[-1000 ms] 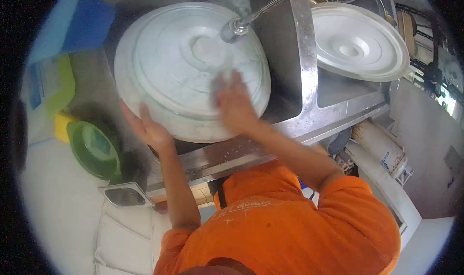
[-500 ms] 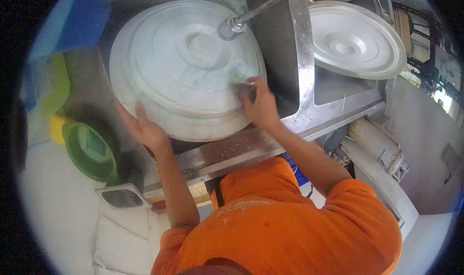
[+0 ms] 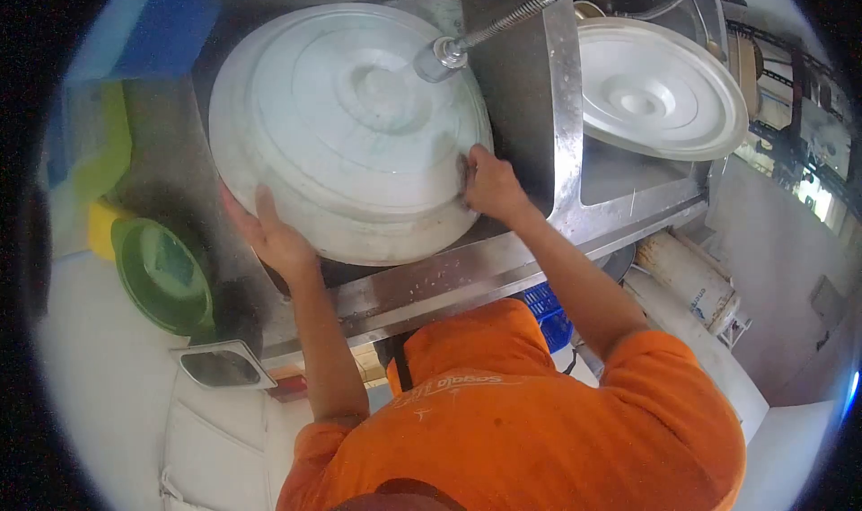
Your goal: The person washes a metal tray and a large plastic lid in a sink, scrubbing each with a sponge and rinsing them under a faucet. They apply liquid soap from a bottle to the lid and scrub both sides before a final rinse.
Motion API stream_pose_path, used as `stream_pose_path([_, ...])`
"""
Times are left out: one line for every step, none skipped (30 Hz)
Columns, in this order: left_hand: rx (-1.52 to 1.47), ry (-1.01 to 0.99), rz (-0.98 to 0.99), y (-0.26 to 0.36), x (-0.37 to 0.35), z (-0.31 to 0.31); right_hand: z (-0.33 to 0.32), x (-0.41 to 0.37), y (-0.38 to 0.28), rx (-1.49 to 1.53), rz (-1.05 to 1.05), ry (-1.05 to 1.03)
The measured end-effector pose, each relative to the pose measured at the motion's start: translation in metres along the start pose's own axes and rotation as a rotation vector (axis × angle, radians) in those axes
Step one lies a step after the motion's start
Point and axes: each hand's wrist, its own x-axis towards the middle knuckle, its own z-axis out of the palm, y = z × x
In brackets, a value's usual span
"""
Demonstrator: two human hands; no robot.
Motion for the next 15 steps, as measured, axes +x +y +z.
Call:
stream_pose_path([-0.007,0.0,-0.003,0.0,0.0,0.001,-0.005,-0.01,-0.009,0.104,0.03,-0.064])
stream_pose_path([-0.011,-0.004,-0.006,0.001,0.0,0.0,-0.001,-0.001,-0.001,0.105,0.031,-0.066])
stream_pose_path([-0.009,-0.006,-0.002,0.001,-0.001,-0.001,0.007,0.022,0.015,0.002,-0.018,-0.005])
stream_pose_path([0.026,-0.008,0.0,0.0,-0.001,-0.002,0.013,0.053,0.027,-0.1,-0.074,0.064])
stream_pose_path([0.062,-0.008,0.005,-0.001,0.001,-0.002,0.015,0.087,0.031,-0.086,-0.074,0.145])
stream_pose_path([0.065,-0.004,0.017,-0.001,0.002,-0.003,0.02,0.125,0.036,-0.071,-0.073,0.221])
stream_pose_path([0.014,-0.03,0.027,-0.002,0.002,-0.003,0.042,0.179,0.053,-0.049,-0.105,0.341])
stream_pose_path([-0.036,-0.056,0.036,-0.002,0.002,-0.002,0.061,0.232,0.062,-0.025,-0.138,0.46])
stream_pose_path([-0.032,-0.044,0.047,-0.003,0.003,-0.002,0.06,0.275,0.047,0.301,-0.363,0.436])
stream_pose_path([-0.035,-0.049,0.049,-0.004,0.003,-0.002,0.066,0.3,0.024,0.632,-0.579,0.395])
stream_pose_path([-0.035,-0.057,0.049,-0.004,0.003,-0.003,0.066,0.301,-0.021,0.535,-0.432,0.41])
stream_pose_path([-0.023,-0.047,0.055,-0.005,0.003,-0.003,0.054,0.295,-0.074,0.435,-0.286,0.421])
stream_pose_path([-0.013,-0.048,0.048,-0.004,0.003,-0.002,0.045,0.284,-0.109,0.531,-0.479,0.385])
stream_pose_path([-0.003,-0.051,0.037,-0.003,0.002,-0.003,0.036,0.266,-0.136,0.624,-0.667,0.348])
stream_pose_path([0.007,-0.05,0.038,-0.004,0.002,-0.003,0.028,0.243,-0.161,0.617,-0.649,0.279])
